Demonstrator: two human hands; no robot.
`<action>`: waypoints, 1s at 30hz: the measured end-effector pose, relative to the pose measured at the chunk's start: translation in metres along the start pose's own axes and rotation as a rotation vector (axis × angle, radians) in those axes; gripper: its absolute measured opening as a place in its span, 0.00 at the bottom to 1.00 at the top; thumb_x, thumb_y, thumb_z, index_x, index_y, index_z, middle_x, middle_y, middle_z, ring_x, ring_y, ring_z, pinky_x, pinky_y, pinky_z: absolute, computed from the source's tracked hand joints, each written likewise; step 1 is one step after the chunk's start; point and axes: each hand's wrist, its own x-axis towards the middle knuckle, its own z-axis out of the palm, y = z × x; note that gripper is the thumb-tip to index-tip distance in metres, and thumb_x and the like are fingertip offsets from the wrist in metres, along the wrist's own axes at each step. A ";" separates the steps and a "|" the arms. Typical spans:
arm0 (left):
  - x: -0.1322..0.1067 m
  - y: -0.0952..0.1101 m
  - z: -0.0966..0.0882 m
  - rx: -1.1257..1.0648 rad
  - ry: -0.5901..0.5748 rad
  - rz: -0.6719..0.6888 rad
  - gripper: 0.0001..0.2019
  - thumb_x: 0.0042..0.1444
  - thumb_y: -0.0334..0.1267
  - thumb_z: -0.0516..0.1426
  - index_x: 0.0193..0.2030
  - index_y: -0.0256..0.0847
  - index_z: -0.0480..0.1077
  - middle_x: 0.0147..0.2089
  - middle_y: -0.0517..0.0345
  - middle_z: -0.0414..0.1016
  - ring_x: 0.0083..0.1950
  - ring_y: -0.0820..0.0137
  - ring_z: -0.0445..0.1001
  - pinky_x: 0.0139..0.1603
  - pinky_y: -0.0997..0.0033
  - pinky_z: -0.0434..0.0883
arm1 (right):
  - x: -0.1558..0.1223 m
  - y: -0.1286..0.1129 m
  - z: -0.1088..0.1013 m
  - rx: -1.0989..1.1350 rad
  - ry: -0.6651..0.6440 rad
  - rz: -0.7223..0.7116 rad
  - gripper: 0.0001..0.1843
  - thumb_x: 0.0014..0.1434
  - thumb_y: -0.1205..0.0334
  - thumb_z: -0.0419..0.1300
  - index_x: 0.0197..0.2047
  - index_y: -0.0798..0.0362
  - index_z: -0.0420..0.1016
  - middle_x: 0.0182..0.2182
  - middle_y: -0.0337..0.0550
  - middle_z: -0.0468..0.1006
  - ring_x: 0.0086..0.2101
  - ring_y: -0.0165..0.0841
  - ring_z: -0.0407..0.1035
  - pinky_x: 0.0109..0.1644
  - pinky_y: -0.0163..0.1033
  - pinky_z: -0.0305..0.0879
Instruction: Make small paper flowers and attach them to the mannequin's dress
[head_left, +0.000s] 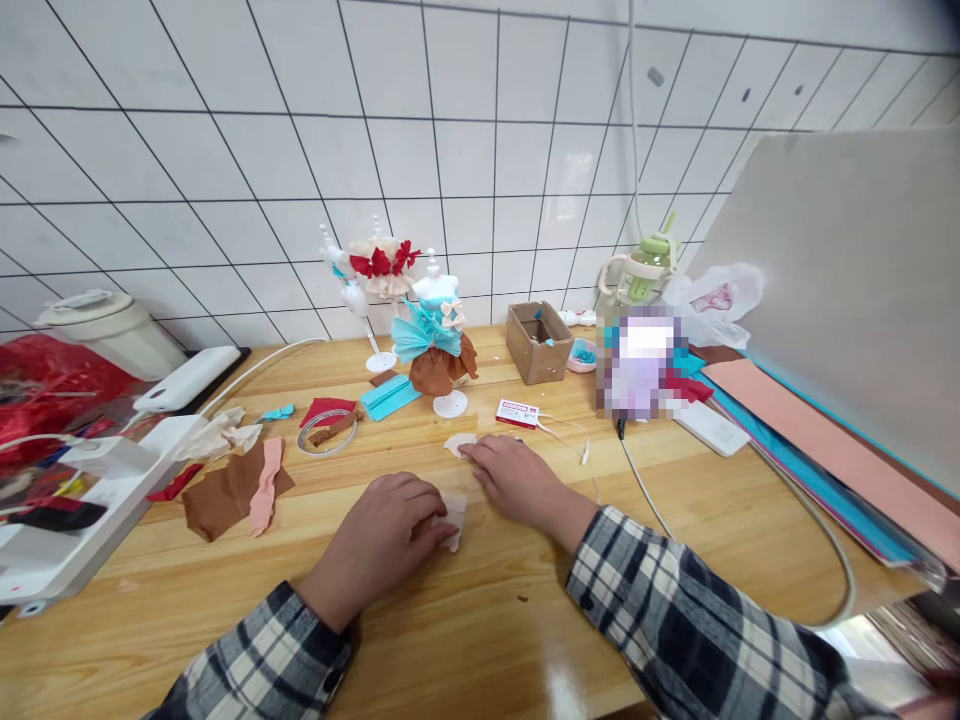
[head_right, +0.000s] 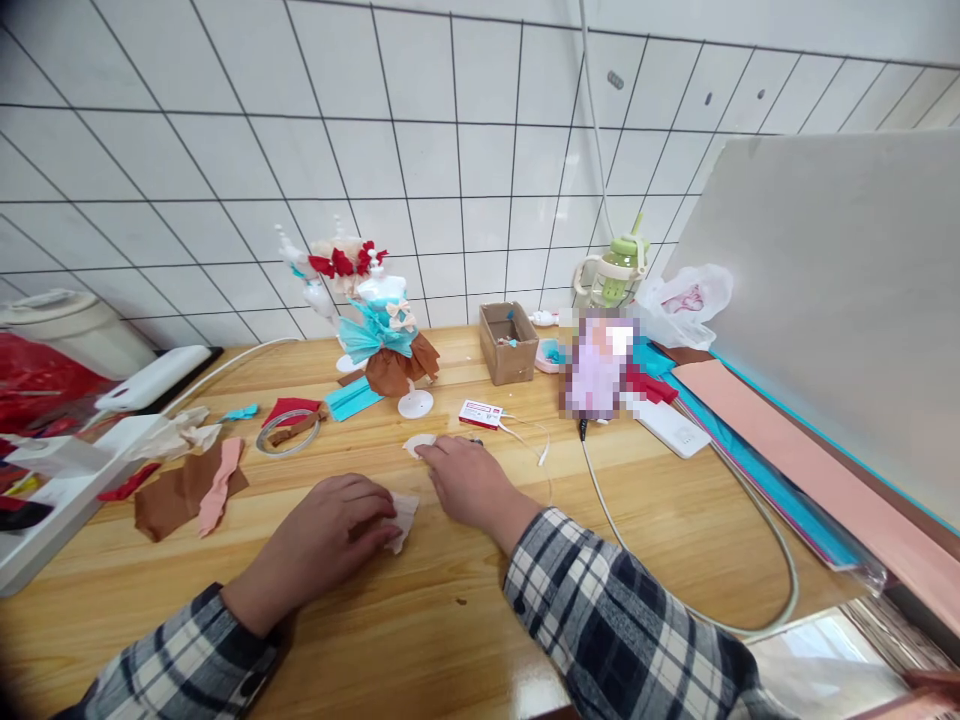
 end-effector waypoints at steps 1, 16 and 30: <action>0.001 0.000 0.000 0.018 0.000 -0.002 0.10 0.61 0.43 0.53 0.36 0.44 0.74 0.38 0.57 0.77 0.43 0.65 0.71 0.46 0.63 0.64 | 0.000 0.001 0.000 0.011 0.000 0.001 0.20 0.64 0.65 0.50 0.58 0.52 0.67 0.47 0.48 0.72 0.47 0.35 0.65 0.53 0.40 0.59; -0.001 0.004 -0.003 0.115 0.040 -0.013 0.13 0.53 0.49 0.60 0.37 0.43 0.74 0.37 0.55 0.75 0.42 0.63 0.71 0.44 0.62 0.65 | -0.004 0.003 -0.008 -0.091 0.100 0.176 0.14 0.61 0.65 0.54 0.49 0.54 0.73 0.45 0.51 0.74 0.48 0.40 0.62 0.53 0.45 0.58; -0.001 0.005 0.001 0.119 0.010 0.023 0.15 0.59 0.48 0.54 0.47 0.46 0.74 0.41 0.53 0.76 0.45 0.62 0.71 0.47 0.61 0.66 | -0.005 -0.017 0.004 -0.087 0.012 0.013 0.22 0.59 0.68 0.53 0.57 0.48 0.68 0.45 0.48 0.72 0.48 0.39 0.62 0.53 0.45 0.57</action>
